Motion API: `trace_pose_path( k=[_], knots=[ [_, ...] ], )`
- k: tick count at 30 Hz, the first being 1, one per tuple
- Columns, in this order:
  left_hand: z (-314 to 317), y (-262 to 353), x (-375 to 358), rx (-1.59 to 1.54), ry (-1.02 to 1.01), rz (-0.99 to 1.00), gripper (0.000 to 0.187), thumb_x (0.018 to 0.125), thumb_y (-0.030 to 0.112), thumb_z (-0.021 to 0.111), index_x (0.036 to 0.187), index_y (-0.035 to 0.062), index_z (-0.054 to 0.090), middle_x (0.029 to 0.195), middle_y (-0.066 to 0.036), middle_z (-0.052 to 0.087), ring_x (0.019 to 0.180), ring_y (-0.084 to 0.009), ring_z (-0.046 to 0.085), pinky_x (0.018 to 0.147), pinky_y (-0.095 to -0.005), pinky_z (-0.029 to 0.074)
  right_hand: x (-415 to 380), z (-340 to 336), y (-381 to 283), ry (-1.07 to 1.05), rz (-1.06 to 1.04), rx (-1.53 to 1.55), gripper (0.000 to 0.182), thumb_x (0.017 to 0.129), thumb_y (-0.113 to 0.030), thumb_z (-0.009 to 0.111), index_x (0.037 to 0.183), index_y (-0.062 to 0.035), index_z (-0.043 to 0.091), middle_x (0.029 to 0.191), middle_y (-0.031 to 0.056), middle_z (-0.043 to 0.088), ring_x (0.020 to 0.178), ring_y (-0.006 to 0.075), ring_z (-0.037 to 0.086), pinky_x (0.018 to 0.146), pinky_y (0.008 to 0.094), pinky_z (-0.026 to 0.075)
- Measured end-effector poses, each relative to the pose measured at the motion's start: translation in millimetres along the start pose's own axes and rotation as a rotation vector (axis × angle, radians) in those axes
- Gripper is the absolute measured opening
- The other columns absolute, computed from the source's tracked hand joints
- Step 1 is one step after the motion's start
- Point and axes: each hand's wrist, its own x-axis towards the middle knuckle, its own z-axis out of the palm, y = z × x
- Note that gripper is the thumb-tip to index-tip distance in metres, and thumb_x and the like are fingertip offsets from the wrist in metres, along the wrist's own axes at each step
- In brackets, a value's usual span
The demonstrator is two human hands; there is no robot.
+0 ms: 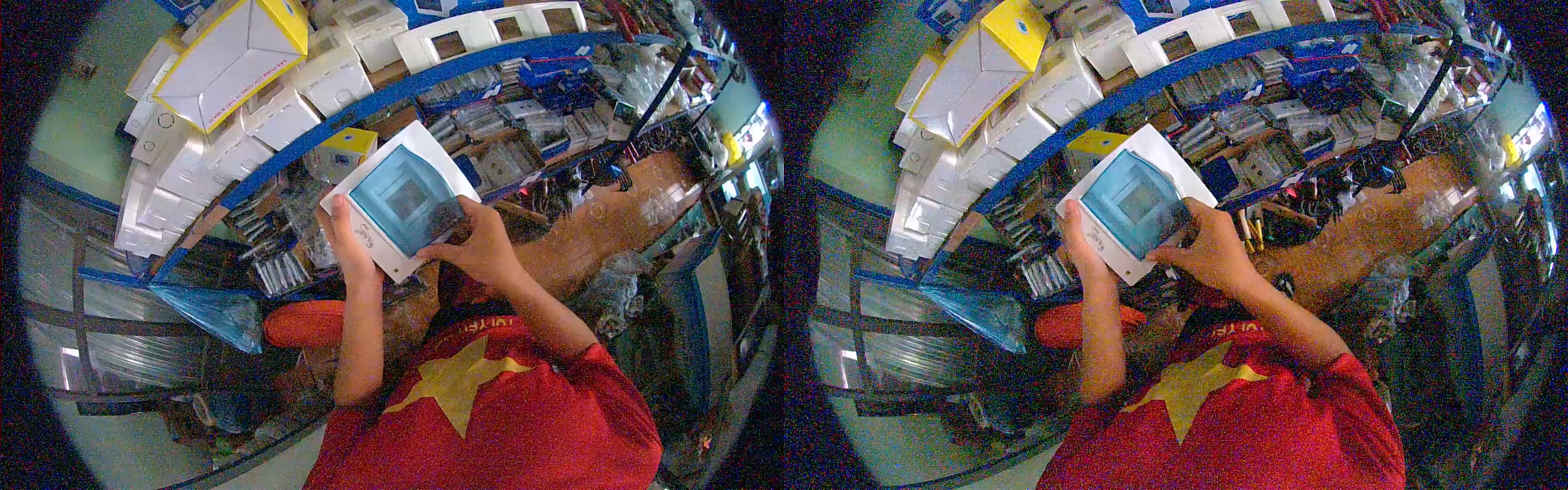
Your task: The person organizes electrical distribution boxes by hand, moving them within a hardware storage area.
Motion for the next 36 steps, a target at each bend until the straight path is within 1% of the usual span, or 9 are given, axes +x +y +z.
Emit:
trace_pose_path(
  k=[2, 6, 15, 18, 21, 29, 33, 35, 36],
  knots=[
    [-5, -10, 4, -0.114, -0.008, -0.022, 0.049, 0.091, 0.041, 0.052, 0.123, 0.0052, 0.038, 0.117, -0.015, 0.050, 0.107, -0.0246, 0.054, 0.091, -0.0391, 0.044, -3, 3, -2, 0.013, 0.021, 0.033, 0.052, 0.058, -0.026, 0.087, 0.094, 0.0017, 0.061, 0.080, 0.0169, 0.067, 0.076, 0.0242, 0.067, 0.069, 0.0353, 0.051],
    [-2, -5, 0, -0.053, 0.013, 0.008, 0.052, 0.091, 0.041, 0.053, 0.125, 0.0047, 0.037, 0.118, -0.015, 0.050, 0.108, -0.0246, 0.053, 0.092, -0.0382, 0.043, -2, 5, 13, 0.005, 0.012, -0.035, 0.049, 0.058, -0.026, 0.087, 0.090, 0.0006, 0.062, 0.076, 0.0169, 0.067, 0.072, 0.0240, 0.067, 0.065, 0.0357, 0.051],
    [1, -1, -3, 0.015, 0.056, 0.005, 0.055, 0.090, 0.040, 0.056, 0.127, 0.0045, 0.036, 0.119, -0.015, 0.049, 0.108, -0.0237, 0.053, 0.092, -0.0350, 0.044, -6, 15, 14, 0.067, 0.014, 0.053, 0.046, 0.060, -0.023, 0.087, 0.090, -0.0006, 0.062, 0.080, 0.0144, 0.069, 0.070, 0.0222, 0.067, 0.065, 0.0347, 0.051],
    [8, 4, -4, 0.050, 0.080, 0.016, 0.055, 0.089, 0.040, 0.056, 0.126, 0.0046, 0.036, 0.120, -0.014, 0.048, 0.109, -0.0232, 0.052, 0.092, -0.0343, 0.043, -2, 14, 9, 0.051, 0.042, 0.073, 0.039, 0.061, -0.008, 0.085, 0.092, 0.0004, 0.064, 0.087, 0.0095, 0.070, 0.082, 0.0125, 0.064, 0.075, 0.0296, 0.050],
    [6, 2, -2, 0.045, 0.076, 0.021, 0.055, 0.089, 0.040, 0.056, 0.127, 0.0045, 0.036, 0.121, -0.014, 0.047, 0.109, -0.0226, 0.051, 0.093, -0.0343, 0.042, -1, 18, 16, 0.056, 0.008, 0.056, 0.049, 0.059, -0.019, 0.088, 0.096, -0.0014, 0.060, 0.080, 0.0121, 0.070, 0.072, 0.0175, 0.067, 0.065, 0.0325, 0.052],
    [-6, -7, 0, 0.001, 0.041, 0.105, 0.061, 0.089, 0.035, 0.057, 0.134, 0.0038, 0.030, 0.123, -0.014, 0.043, 0.114, -0.0231, 0.045, 0.098, -0.0363, 0.037, -9, 20, 13, 0.151, -0.033, 0.080, 0.061, 0.057, -0.016, 0.090, 0.103, -0.0036, 0.053, 0.088, 0.0104, 0.069, 0.079, 0.0173, 0.066, 0.071, 0.0320, 0.053],
    [15, 27, -19, 0.414, -0.120, 0.437, 0.077, 0.080, 0.032, 0.068, 0.138, 0.0030, 0.028, 0.127, -0.017, 0.040, 0.118, -0.0250, 0.042, 0.097, -0.0388, 0.037, -16, 23, 38, 0.163, -0.053, 0.209, 0.060, 0.056, -0.015, 0.090, 0.102, -0.0027, 0.055, 0.094, 0.0080, 0.067, 0.084, 0.0162, 0.064, 0.075, 0.0316, 0.052],
    [29, 50, -32, 0.618, -0.234, 0.592, 0.087, 0.073, 0.031, 0.074, 0.139, 0.0026, 0.027, 0.126, -0.017, 0.040, 0.118, -0.0265, 0.041, 0.097, -0.0396, 0.037, -16, 22, 35, 0.145, 0.007, 0.418, 0.060, 0.052, -0.009, 0.091, 0.101, -0.0022, 0.057, 0.093, 0.0052, 0.067, 0.081, 0.0169, 0.064, 0.076, 0.0310, 0.052],
    [27, 49, -33, 0.636, -0.232, 0.553, 0.099, 0.062, 0.039, 0.083, 0.137, 0.0030, 0.031, 0.118, -0.018, 0.043, 0.114, -0.0314, 0.044, 0.096, -0.0415, 0.037, -17, 18, 31, 0.115, 0.043, 0.446, 0.059, 0.051, -0.008, 0.091, 0.100, -0.0022, 0.058, 0.092, 0.0049, 0.067, 0.081, 0.0168, 0.064, 0.076, 0.0311, 0.052]
  ],
)
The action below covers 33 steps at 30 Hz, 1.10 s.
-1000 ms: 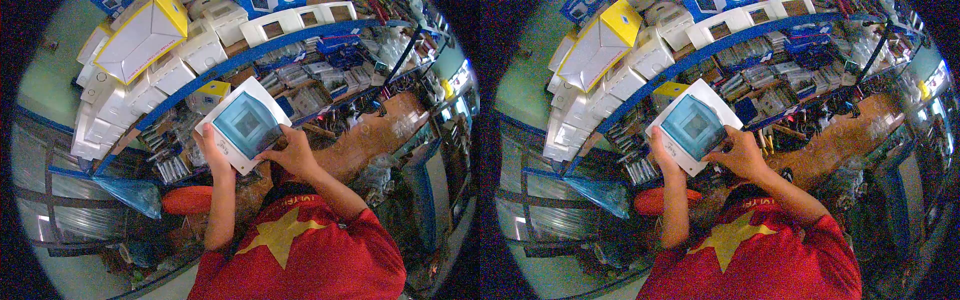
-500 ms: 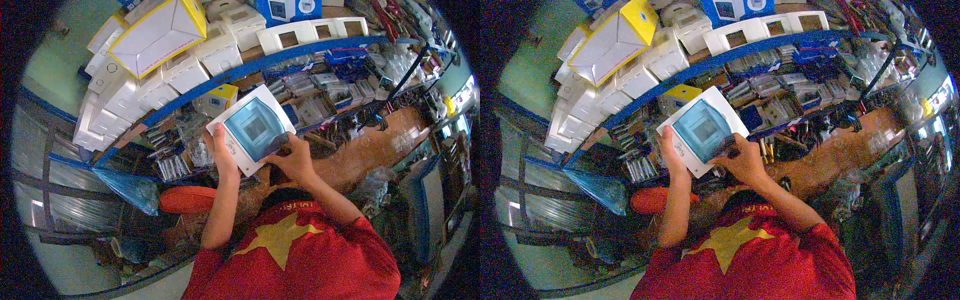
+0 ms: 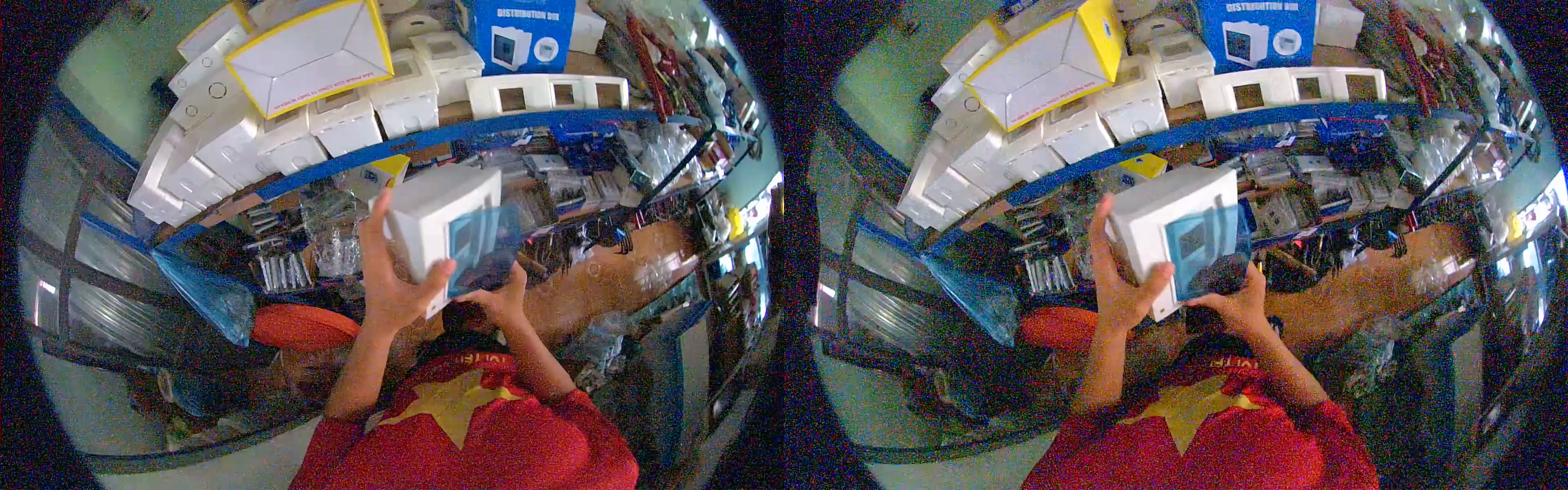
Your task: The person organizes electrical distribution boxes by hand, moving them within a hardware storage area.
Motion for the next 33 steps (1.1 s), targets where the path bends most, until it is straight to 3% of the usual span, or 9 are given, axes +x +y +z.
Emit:
trace_pose_path(
  k=[4, 10, 13, 19, 22, 25, 26, 30, 33],
  knots=[
    [-19, 24, 9, 0.224, -0.164, 0.047, 0.104, 0.054, 0.056, 0.084, 0.134, 0.0066, 0.037, 0.111, -0.020, 0.046, 0.106, -0.0361, 0.051, 0.089, -0.0432, 0.043, -7, -3, -1, -0.030, 0.075, 0.051, 0.053, 0.049, -0.001, 0.089, 0.093, -0.0025, 0.061, 0.086, 0.0047, 0.067, 0.080, 0.0153, 0.064, 0.076, 0.0318, 0.053],
    [-27, 29, 13, 0.047, -0.170, -0.052, 0.098, 0.057, 0.048, 0.086, 0.132, 0.0071, 0.038, 0.115, -0.016, 0.053, 0.104, -0.0273, 0.056, 0.087, -0.0382, 0.047, -2, -3, 0, -0.048, 0.014, 0.088, 0.061, 0.049, -0.001, 0.089, 0.102, -0.0010, 0.059, 0.093, 0.0051, 0.067, 0.084, 0.0164, 0.064, 0.079, 0.0315, 0.052],
    [-15, 24, 9, -0.084, -0.003, -0.150, 0.095, 0.058, 0.043, 0.087, 0.131, 0.0069, 0.039, 0.114, -0.013, 0.053, 0.103, -0.0234, 0.056, 0.086, -0.0357, 0.048, 5, -4, -3, -0.016, -0.036, 0.065, 0.064, 0.050, -0.001, 0.089, 0.105, -0.0006, 0.058, 0.096, 0.0048, 0.067, 0.086, 0.0155, 0.064, 0.081, 0.0316, 0.052],
    [-19, 12, 10, 0.212, 0.006, 0.078, 0.090, 0.063, 0.041, 0.085, 0.132, 0.0074, 0.037, 0.117, -0.011, 0.051, 0.105, -0.0212, 0.054, 0.086, -0.0366, 0.047, 15, -14, -1, -0.109, 0.060, -0.032, 0.064, 0.051, -0.005, 0.090, 0.106, -0.0003, 0.059, 0.098, 0.0053, 0.067, 0.089, 0.0142, 0.063, 0.082, 0.0313, 0.051],
    [-17, 20, 7, -0.351, -0.037, -0.203, 0.085, 0.070, 0.039, 0.081, 0.132, 0.0080, 0.034, 0.117, -0.009, 0.049, 0.107, -0.0201, 0.052, 0.089, -0.0363, 0.045, 13, -8, -2, -0.095, 0.022, 0.094, 0.065, 0.051, -0.007, 0.091, 0.107, -0.0006, 0.058, 0.098, 0.0050, 0.067, 0.090, 0.0144, 0.062, 0.084, 0.0319, 0.049],
    [-28, -2, 3, -0.424, -0.018, -0.369, 0.074, 0.077, 0.032, 0.076, 0.132, 0.0085, 0.032, 0.116, -0.008, 0.049, 0.107, -0.0193, 0.049, 0.091, -0.0343, 0.042, 15, -5, -8, -0.055, 0.040, 0.040, 0.069, 0.049, -0.009, 0.092, 0.108, -0.0012, 0.058, 0.099, 0.0050, 0.066, 0.094, 0.0154, 0.061, 0.088, 0.0331, 0.048],
    [-30, -7, 0, -0.404, 0.004, -0.373, 0.062, 0.080, 0.026, 0.072, 0.127, 0.0072, 0.036, 0.116, -0.008, 0.049, 0.106, -0.0190, 0.049, 0.093, -0.0330, 0.040, 16, -9, -1, -0.132, 0.066, -0.001, 0.082, 0.049, -0.011, 0.092, 0.119, -0.0013, 0.051, 0.110, 0.0075, 0.061, 0.106, 0.0174, 0.056, 0.095, 0.0346, 0.043],
    [-31, -23, -1, -0.402, 0.083, -0.229, 0.057, 0.081, 0.029, 0.072, 0.123, 0.0040, 0.042, 0.118, -0.010, 0.050, 0.110, -0.0201, 0.047, 0.097, -0.0342, 0.037, 11, 5, -31, -0.128, -0.162, -0.172, 0.105, 0.054, -0.014, 0.091, 0.137, -0.0031, 0.028, 0.127, 0.0114, 0.050, 0.122, 0.0217, 0.043, 0.104, 0.0358, 0.034],
    [-33, -16, 2, -0.402, 0.080, -0.250, 0.055, 0.082, 0.030, 0.071, 0.123, 0.0042, 0.044, 0.121, -0.011, 0.050, 0.111, -0.0208, 0.048, 0.097, -0.0348, 0.038, 13, 5, -17, -0.118, -0.155, -0.062, 0.102, 0.057, -0.010, 0.088, 0.138, -0.0027, 0.027, 0.120, 0.0107, 0.054, 0.113, 0.0211, 0.051, 0.097, 0.0342, 0.041]
  ],
)
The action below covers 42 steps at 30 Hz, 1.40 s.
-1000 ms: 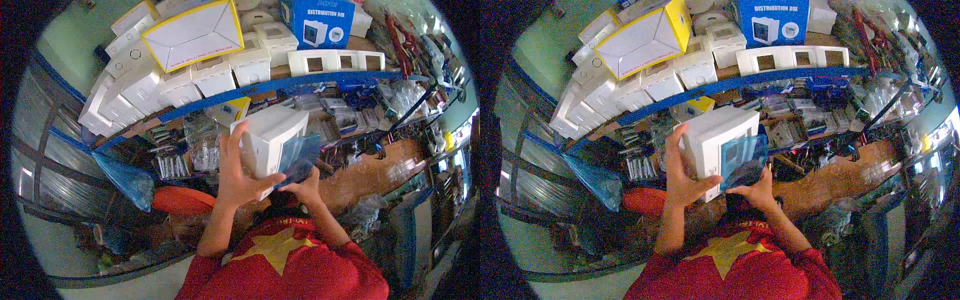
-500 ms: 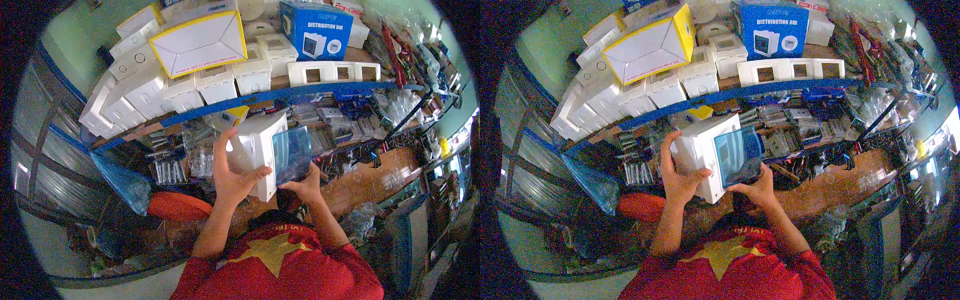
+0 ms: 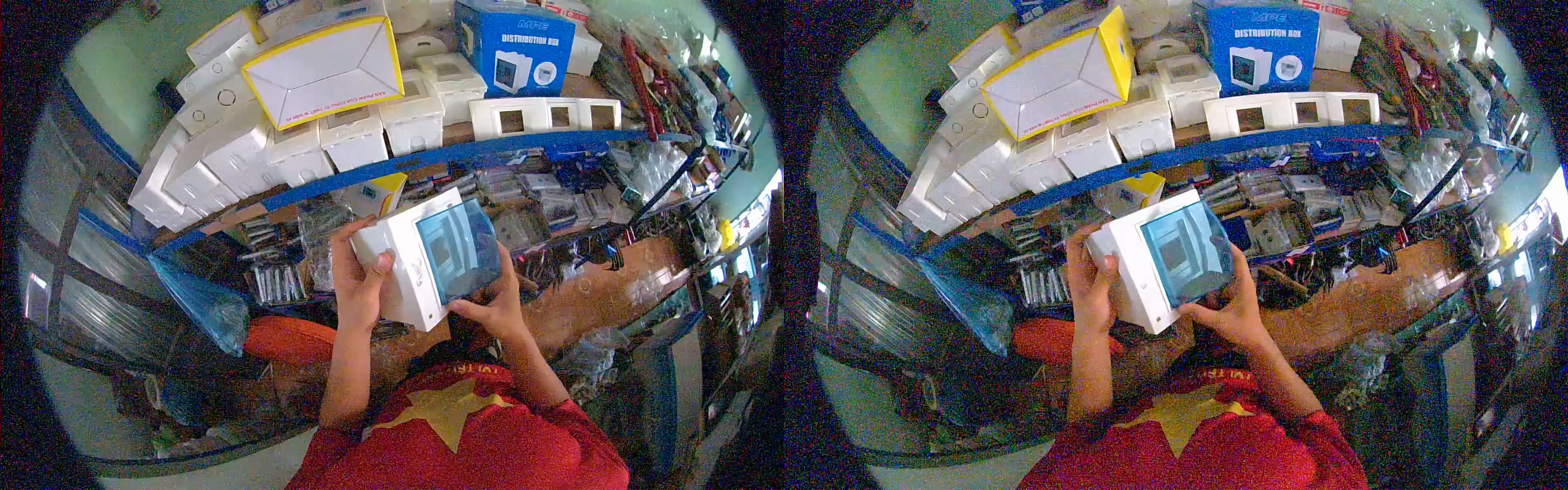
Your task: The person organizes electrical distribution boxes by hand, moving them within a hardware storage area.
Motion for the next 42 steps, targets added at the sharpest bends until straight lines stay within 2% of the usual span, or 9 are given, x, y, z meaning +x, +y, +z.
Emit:
trace_pose_path(
  k=[3, 6, 9, 12, 18, 27, 33, 39, 42],
  knots=[
    [4, 2, 0, 0.136, 0.058, 0.052, 0.052, 0.083, 0.029, 0.070, 0.121, 0.0039, 0.046, 0.123, -0.011, 0.049, 0.112, -0.0215, 0.048, 0.097, -0.0359, 0.038, -3, -4, -10, -0.025, 0.326, 0.147, 0.100, 0.060, -0.008, 0.086, 0.139, -0.0021, 0.025, 0.115, 0.0090, 0.058, 0.101, 0.0181, 0.058, 0.087, 0.0310, 0.047],
    [8, 3, -3, 0.215, 0.088, 0.096, 0.056, 0.083, 0.035, 0.070, 0.123, 0.0046, 0.046, 0.124, -0.013, 0.054, 0.116, -0.0239, 0.048, 0.102, -0.0369, 0.034, -9, -6, 2, -0.009, 0.404, 0.196, 0.093, 0.064, -0.006, 0.084, 0.138, -0.0015, 0.029, 0.108, 0.0068, 0.061, 0.090, 0.0150, 0.061, 0.077, 0.0275, 0.049],
    [17, 12, -7, 0.252, 0.115, 0.189, 0.055, 0.083, 0.035, 0.070, 0.121, 0.0033, 0.047, 0.125, -0.014, 0.054, 0.118, -0.0248, 0.048, 0.103, -0.0371, 0.034, -4, 2, 0, 0.117, 0.363, 0.473, 0.086, 0.066, -0.005, 0.082, 0.136, -0.0011, 0.033, 0.107, 0.0074, 0.061, 0.091, 0.0158, 0.061, 0.078, 0.0278, 0.050],
    [16, 9, -6, 0.237, 0.087, 0.249, 0.053, 0.083, 0.030, 0.071, 0.121, 0.0032, 0.047, 0.128, -0.014, 0.048, 0.115, -0.0222, 0.048, 0.099, -0.0344, 0.038, -5, 1, 4, 0.089, 0.298, 0.374, 0.080, 0.068, -0.004, 0.081, 0.135, -0.0006, 0.037, 0.107, 0.0082, 0.061, 0.093, 0.0160, 0.061, 0.080, 0.0283, 0.050],
    [11, -9, -1, 0.077, 0.107, 0.048, 0.047, 0.085, 0.026, 0.069, 0.120, 0.0037, 0.048, 0.123, -0.012, 0.050, 0.110, -0.0203, 0.049, 0.096, -0.0334, 0.039, -7, 3, -8, 0.119, 0.316, 0.079, 0.071, 0.071, -0.004, 0.079, 0.129, -0.0013, 0.039, 0.107, 0.0089, 0.060, 0.095, 0.0167, 0.060, 0.084, 0.0305, 0.050],
    [15, -29, -6, 0.053, 0.107, -0.076, 0.031, 0.091, 0.014, 0.055, 0.119, 0.0058, 0.044, 0.113, -0.008, 0.051, 0.103, -0.0167, 0.048, 0.093, -0.0305, 0.037, -19, 5, -2, 0.170, 0.174, 0.238, 0.061, 0.071, -0.004, 0.079, 0.119, -0.0030, 0.042, 0.107, 0.0092, 0.059, 0.097, 0.0172, 0.060, 0.084, 0.0310, 0.050],
    [21, -35, -6, -0.124, 0.145, -0.103, 0.031, 0.091, 0.020, 0.058, 0.115, 0.0046, 0.046, 0.112, -0.009, 0.051, 0.103, -0.0178, 0.049, 0.094, -0.0312, 0.037, -26, 3, 11, 0.216, 0.090, -0.035, 0.063, 0.072, -0.006, 0.079, 0.122, -0.0026, 0.042, 0.104, 0.0079, 0.060, 0.098, 0.0163, 0.059, 0.083, 0.0309, 0.050],
    [6, -62, -5, -0.235, 0.078, -0.022, 0.033, 0.095, 0.024, 0.049, 0.122, 0.0066, 0.043, 0.111, -0.009, 0.055, 0.102, -0.0215, 0.056, 0.089, -0.0353, 0.047, -24, -2, -16, 0.147, 0.220, 0.298, 0.049, 0.075, -0.004, 0.075, 0.117, -0.0005, 0.050, 0.100, 0.0057, 0.063, 0.090, 0.0141, 0.061, 0.080, 0.0300, 0.050],
    [13, -48, -11, -0.327, 0.204, -0.153, 0.030, 0.093, 0.025, 0.055, 0.115, 0.0071, 0.045, 0.107, -0.008, 0.055, 0.100, -0.0215, 0.055, 0.090, -0.0334, 0.045, -28, -9, -25, 0.185, 0.203, 0.265, 0.045, 0.076, -0.003, 0.075, 0.114, -0.0005, 0.053, 0.095, 0.0042, 0.064, 0.085, 0.0133, 0.062, 0.079, 0.0293, 0.050]
  ],
)
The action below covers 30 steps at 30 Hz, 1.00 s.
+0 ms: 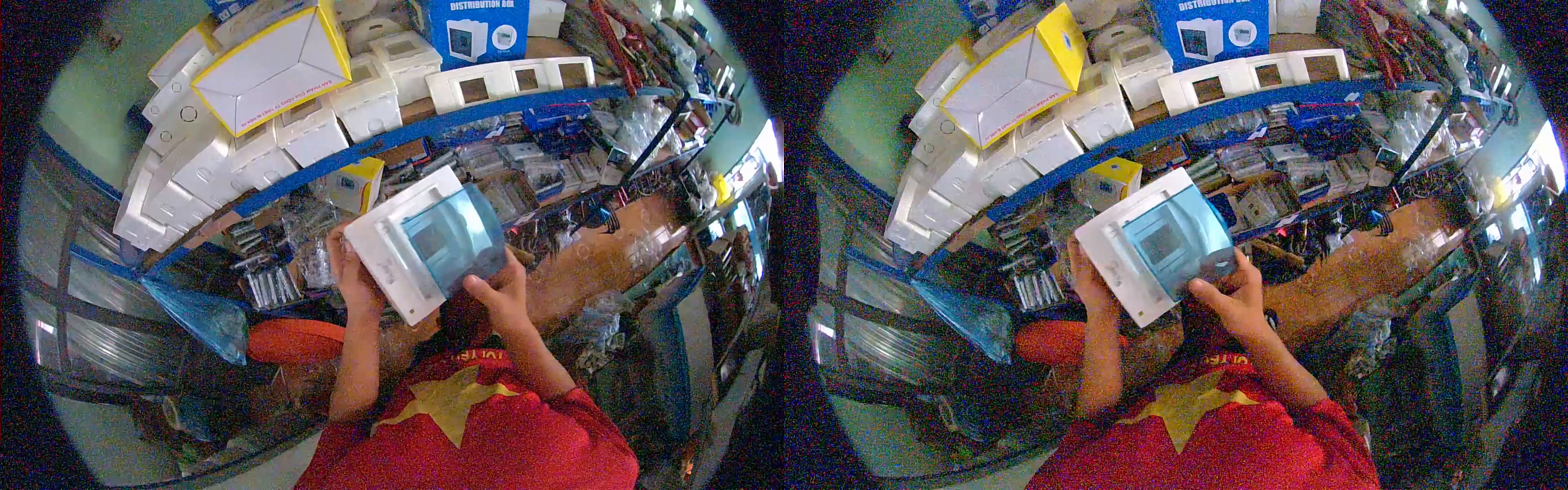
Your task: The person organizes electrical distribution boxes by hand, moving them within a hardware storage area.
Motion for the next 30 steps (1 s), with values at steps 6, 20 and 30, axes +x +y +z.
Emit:
trace_pose_path(
  k=[6, 20, 30],
  knots=[
    [-27, -16, 8, -0.218, -0.062, -0.146, 0.045, 0.097, 0.045, 0.036, 0.123, 0.0086, 0.042, 0.112, -0.010, 0.056, 0.105, -0.0252, 0.057, 0.087, -0.0405, 0.050, -3, 3, -20, 0.084, -0.059, -0.023, 0.034, 0.079, -0.006, 0.072, 0.108, -0.0018, 0.055, 0.088, 0.0022, 0.065, 0.076, 0.0099, 0.061, 0.070, 0.0253, 0.049],
    [-4, -9, 3, 0.024, -0.158, 0.129, 0.078, 0.073, 0.061, 0.067, 0.116, 0.0034, 0.036, 0.117, -0.020, 0.052, 0.109, -0.0288, 0.052, 0.095, -0.0419, 0.042, -12, 25, -40, 0.038, -0.148, -0.500, 0.068, 0.068, -0.013, 0.083, 0.123, 0.0010, 0.046, 0.095, 0.0059, 0.063, 0.095, 0.0140, 0.061, 0.079, 0.0285, 0.051],
    [-13, -16, 10, -0.040, -0.155, 0.042, 0.067, 0.076, 0.053, 0.067, 0.114, 0.0047, 0.039, 0.111, -0.014, 0.052, 0.101, -0.0239, 0.054, 0.087, -0.0378, 0.046, 1, 9, -12, -0.003, -0.199, -0.628, 0.063, 0.058, -0.019, 0.090, 0.104, -0.0010, 0.051, 0.093, 0.0057, 0.062, 0.089, 0.0131, 0.057, 0.077, 0.0278, 0.047]
  ],
)
